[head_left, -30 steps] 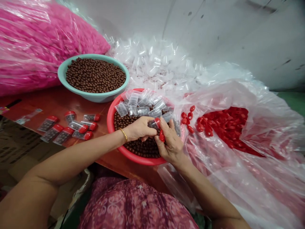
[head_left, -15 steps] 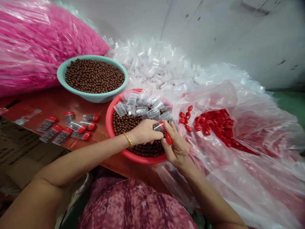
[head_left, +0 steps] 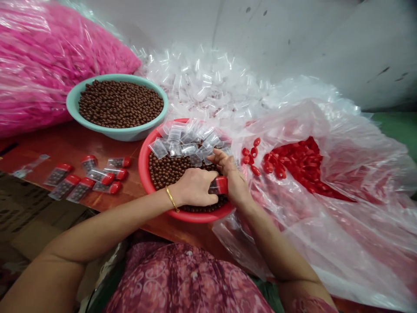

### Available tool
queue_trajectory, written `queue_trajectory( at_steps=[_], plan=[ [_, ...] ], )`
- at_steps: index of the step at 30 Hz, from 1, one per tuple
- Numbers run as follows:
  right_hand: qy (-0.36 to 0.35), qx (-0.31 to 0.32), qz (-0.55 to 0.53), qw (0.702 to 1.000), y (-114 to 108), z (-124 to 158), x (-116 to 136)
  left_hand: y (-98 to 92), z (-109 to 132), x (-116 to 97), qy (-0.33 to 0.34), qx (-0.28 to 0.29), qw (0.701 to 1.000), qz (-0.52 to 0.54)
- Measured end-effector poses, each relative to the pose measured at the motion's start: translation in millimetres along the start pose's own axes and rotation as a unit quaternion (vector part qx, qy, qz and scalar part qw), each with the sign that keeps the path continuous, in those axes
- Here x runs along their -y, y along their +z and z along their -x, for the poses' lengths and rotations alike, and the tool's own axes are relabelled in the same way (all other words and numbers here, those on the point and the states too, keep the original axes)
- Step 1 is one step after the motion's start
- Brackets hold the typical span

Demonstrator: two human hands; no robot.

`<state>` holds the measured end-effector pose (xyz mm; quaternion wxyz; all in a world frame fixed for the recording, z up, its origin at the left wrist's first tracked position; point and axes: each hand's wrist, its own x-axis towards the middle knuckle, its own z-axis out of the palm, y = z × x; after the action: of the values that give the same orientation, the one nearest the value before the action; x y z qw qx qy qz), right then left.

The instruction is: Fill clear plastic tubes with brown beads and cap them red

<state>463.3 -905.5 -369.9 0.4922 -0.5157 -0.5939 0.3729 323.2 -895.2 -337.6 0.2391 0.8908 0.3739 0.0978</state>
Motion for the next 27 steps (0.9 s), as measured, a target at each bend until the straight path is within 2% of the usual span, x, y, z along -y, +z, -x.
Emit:
queue_trajectory(
  at_steps=[3, 6, 10, 12, 14, 16, 18, 20, 21, 22, 23, 25, 27],
  plan=[
    [-0.05, 0.054, 0.097, 0.993, -3.7, 2.4, 3.9, 0.9, 1.6, -0.5, 0.023, 0.018, 1.0, -0.003],
    [-0.115, 0.101, 0.198, 0.968, -7.4, 4.8, 9.8, 2.4, 3.2, 2.2, 0.031, 0.032, 0.998, -0.032],
    [-0.126, 0.123, 0.203, 0.963, -1.8, 5.7, 18.8, 3.8, 2.4, 5.1, 0.053, 0.004, 0.998, -0.035],
    [-0.131, 0.095, 0.168, 0.972, 2.5, 4.4, 25.2, 0.9, 3.0, 3.7, 0.057, -0.032, 0.998, -0.022],
    [-0.139, 0.043, 0.127, 0.981, 0.9, 1.4, 31.0, -6.7, 9.3, 2.0, 0.043, -0.074, 0.996, -0.014],
    [-0.133, -0.015, 0.11, 0.985, -11.9, -2.5, 32.7, -19.2, 25.3, 4.4, 0.005, -0.12, 0.993, -0.008],
    [-0.111, -0.061, 0.153, 0.98, -36.0, -6.0, 27.7, -34.9, 51.4, 15.7, -0.068, -0.17, 0.983, -0.009],
    [-0.082, -0.094, 0.262, 0.957, -65.1, -8.1, 15.8, -49.5, 83.7, 37.5, -0.194, -0.219, 0.956, -0.037],
    [-0.063, -0.1, 0.336, 0.935, -78.6, -8.7, 8.0, -54.9, 100.4, 51.5, -0.279, -0.225, 0.931, -0.065],
    [-0.044, -0.094, 0.411, 0.906, -89.9, -9.1, -0.2, -58.6, 116.4, 66.5, -0.364, -0.218, 0.899, -0.108],
    [-0.028, -0.083, 0.48, 0.873, -98.6, -9.4, -8.6, -60.5, 131.1, 81.3, -0.418, -0.194, 0.875, -0.149],
    [-0.009, -0.056, 0.58, 0.813, -107.2, -10.0, -23.9, -60.0, 154.4, 106.4, -0.45, -0.14, 0.855, -0.216],
    [-0.008, -0.058, 0.628, 0.776, -107.0, -11.0, -35.6, -57.3, 166.8, 119.8, -0.395, -0.113, 0.875, -0.255]
  ],
)
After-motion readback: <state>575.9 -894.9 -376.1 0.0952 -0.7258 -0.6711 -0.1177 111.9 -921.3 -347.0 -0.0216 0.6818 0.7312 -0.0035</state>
